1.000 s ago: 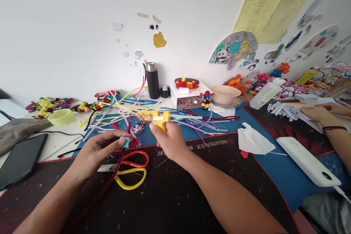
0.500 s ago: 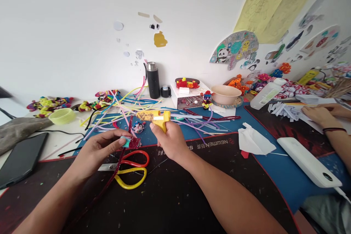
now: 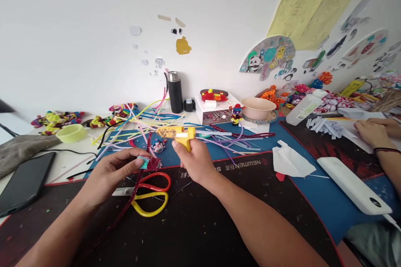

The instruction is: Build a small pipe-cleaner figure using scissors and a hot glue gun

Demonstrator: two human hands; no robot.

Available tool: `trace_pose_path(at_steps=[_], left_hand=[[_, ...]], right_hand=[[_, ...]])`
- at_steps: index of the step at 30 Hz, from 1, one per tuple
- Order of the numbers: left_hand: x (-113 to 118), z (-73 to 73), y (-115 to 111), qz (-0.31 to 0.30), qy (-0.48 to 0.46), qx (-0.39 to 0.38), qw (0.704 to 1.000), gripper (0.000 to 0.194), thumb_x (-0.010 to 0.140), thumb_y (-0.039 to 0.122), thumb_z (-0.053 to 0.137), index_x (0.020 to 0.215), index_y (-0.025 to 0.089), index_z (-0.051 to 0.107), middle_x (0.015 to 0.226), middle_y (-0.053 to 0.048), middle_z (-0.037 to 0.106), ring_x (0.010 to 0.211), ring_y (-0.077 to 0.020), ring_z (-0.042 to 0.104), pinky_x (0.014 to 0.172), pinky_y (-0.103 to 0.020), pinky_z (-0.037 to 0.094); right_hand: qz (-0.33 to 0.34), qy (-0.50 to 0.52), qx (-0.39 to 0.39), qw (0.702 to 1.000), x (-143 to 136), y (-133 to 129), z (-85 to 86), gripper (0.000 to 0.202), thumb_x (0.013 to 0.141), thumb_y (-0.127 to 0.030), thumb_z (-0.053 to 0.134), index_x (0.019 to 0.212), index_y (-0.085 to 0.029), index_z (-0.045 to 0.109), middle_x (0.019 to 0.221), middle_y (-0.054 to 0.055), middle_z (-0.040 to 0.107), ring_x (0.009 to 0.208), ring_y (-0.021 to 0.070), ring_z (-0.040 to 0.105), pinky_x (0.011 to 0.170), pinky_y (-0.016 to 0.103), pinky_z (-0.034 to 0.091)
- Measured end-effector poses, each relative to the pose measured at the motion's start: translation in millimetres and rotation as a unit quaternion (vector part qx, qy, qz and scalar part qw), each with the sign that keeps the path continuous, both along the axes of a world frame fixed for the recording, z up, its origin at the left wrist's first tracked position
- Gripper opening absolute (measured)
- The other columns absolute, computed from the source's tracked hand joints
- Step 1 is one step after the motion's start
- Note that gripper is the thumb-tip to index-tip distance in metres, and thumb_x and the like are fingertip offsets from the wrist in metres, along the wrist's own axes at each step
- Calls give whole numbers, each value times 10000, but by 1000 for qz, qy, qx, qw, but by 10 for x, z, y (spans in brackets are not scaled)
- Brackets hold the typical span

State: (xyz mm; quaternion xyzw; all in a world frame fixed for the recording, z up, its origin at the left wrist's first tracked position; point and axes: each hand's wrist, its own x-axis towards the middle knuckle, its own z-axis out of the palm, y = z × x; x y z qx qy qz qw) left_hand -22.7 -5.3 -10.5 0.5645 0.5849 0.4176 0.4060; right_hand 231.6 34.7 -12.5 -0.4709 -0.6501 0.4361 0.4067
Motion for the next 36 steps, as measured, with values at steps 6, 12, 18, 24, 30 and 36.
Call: trace_pose_path(at_steps=[6, 12, 18, 24, 30, 36], left_hand=[[-8, -7, -4, 9, -6, -1, 1000, 521, 738, 706, 877, 999, 255, 887, 1128, -115, 854, 1068, -339, 726, 925, -389, 541], [-7, 4, -10, 25, -21, 0, 999, 498, 703, 690, 905, 948, 257, 887, 1092, -110, 853, 1032, -332, 731, 869, -374, 560], [-17, -1, -23, 30, -44, -3, 999, 473, 706, 663, 919, 950, 259, 889, 1068, -103, 853, 994, -308, 725, 838, -358, 565], [-44, -33, -22, 32, -51, 7, 998, 446, 712, 644, 928, 950, 269, 893, 1036, -87, 852, 979, -289, 714, 842, -346, 550], [12, 47, -29, 75, -85, 15, 993, 490, 597, 685, 969, 861, 279, 892, 977, -75, 850, 970, -283, 709, 864, -344, 546], [54, 125, -19, 77, -27, 8, 997, 559, 588, 766, 923, 868, 282, 898, 997, -93, 864, 998, -314, 714, 873, -369, 549]], right_hand=[[-2, 2, 2, 1000, -3, 0, -4, 511, 966, -674, 558, 706, -235, 526, 560, 6, 587, 547, 154, 567, 540, 275, 398], [-4, 12, 0, 1000, -4, 4, 3, 503, 955, -669, 568, 694, -241, 519, 545, 3, 578, 521, 151, 551, 530, 282, 390], [-4, 8, -2, 1000, -3, 0, -4, 502, 958, -672, 566, 705, -241, 523, 553, 1, 580, 525, 153, 555, 534, 285, 390], [7, -7, -7, 1000, -14, 17, -11, 450, 969, -624, 580, 748, -235, 544, 576, -6, 587, 560, 158, 581, 551, 277, 391], [33, -36, -12, 999, -23, 13, -6, 432, 965, -593, 595, 722, -242, 525, 565, -4, 583, 544, 161, 567, 541, 284, 377], [-12, 14, -10, 1000, -21, 4, -11, 467, 958, -647, 581, 735, -239, 538, 563, 0, 582, 534, 160, 561, 538, 283, 387]])
